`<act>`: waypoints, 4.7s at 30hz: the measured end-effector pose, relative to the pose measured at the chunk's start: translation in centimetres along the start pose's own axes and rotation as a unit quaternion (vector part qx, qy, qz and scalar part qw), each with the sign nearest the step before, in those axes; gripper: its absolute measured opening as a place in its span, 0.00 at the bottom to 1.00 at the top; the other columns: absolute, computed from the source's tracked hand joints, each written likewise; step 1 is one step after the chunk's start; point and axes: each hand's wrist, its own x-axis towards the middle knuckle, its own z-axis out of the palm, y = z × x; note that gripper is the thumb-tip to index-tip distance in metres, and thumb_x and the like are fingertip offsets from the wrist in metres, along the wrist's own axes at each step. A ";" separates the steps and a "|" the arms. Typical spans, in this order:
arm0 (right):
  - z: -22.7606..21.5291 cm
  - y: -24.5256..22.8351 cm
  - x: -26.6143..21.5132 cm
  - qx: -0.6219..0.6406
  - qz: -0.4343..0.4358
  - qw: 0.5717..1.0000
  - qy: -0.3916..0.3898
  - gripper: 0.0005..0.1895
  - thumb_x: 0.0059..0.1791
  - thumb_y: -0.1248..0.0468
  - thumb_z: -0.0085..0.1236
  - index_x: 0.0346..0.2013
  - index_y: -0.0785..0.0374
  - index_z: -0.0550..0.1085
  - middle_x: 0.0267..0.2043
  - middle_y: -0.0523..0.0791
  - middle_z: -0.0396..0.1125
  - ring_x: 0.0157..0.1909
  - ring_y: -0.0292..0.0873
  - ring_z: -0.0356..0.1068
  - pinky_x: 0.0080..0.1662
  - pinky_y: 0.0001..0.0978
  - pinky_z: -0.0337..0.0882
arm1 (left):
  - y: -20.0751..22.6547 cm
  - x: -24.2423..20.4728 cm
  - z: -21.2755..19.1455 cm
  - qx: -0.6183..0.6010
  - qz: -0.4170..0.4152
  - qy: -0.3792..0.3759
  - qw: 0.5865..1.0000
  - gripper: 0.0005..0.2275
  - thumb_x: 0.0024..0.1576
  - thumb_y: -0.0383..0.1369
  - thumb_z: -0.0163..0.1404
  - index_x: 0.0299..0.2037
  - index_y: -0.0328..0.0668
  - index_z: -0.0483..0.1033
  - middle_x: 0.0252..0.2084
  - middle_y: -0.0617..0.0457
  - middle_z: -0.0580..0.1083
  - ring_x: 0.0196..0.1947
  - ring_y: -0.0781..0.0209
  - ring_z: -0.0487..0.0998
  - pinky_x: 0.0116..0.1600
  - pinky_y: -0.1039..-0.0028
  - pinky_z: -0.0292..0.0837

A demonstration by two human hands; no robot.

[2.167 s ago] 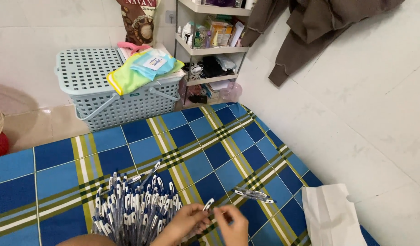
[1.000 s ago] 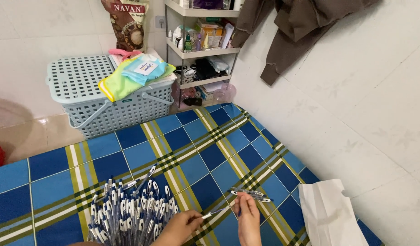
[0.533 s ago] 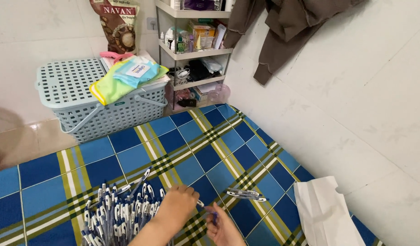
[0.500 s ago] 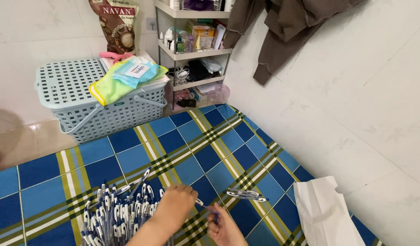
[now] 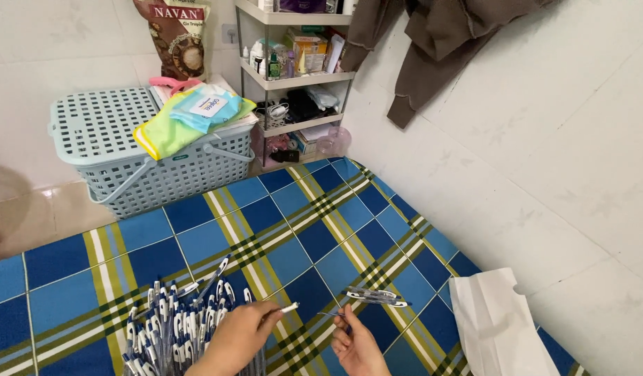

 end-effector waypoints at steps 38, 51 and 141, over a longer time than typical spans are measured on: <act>-5.3 -6.8 0.5 0.062 -0.208 0.975 0.035 0.13 0.61 0.51 0.48 0.39 0.54 0.72 0.29 0.40 0.62 0.20 0.34 0.43 0.26 0.29 0.44 | 2.0 10.7 19.9 -0.049 -0.056 -0.042 0.996 0.07 0.60 0.44 0.57 0.39 0.56 0.78 0.40 0.59 0.77 0.41 0.60 0.78 0.48 0.68 0.71; 2.9 -1.1 -4.8 -0.285 -0.200 0.935 0.073 0.20 0.62 0.52 0.44 0.44 0.67 0.75 0.35 0.53 0.67 0.23 0.41 0.41 0.33 0.40 0.48 | 1.2 3.6 9.9 -0.446 -0.103 0.081 0.885 0.07 0.55 0.23 0.65 0.43 0.37 0.88 0.29 0.52 0.72 0.30 0.62 0.63 0.40 0.73 0.63; 3.9 -2.8 -7.1 -0.620 -0.176 0.763 0.050 0.24 0.57 0.50 0.57 0.22 0.61 0.74 0.22 0.45 0.71 0.28 0.39 0.70 0.42 0.35 0.73 | -1.2 5.3 13.4 -0.171 0.045 -0.025 0.984 0.18 0.66 0.43 0.46 0.65 0.63 0.75 0.41 0.57 0.74 0.37 0.62 0.72 0.42 0.66 0.65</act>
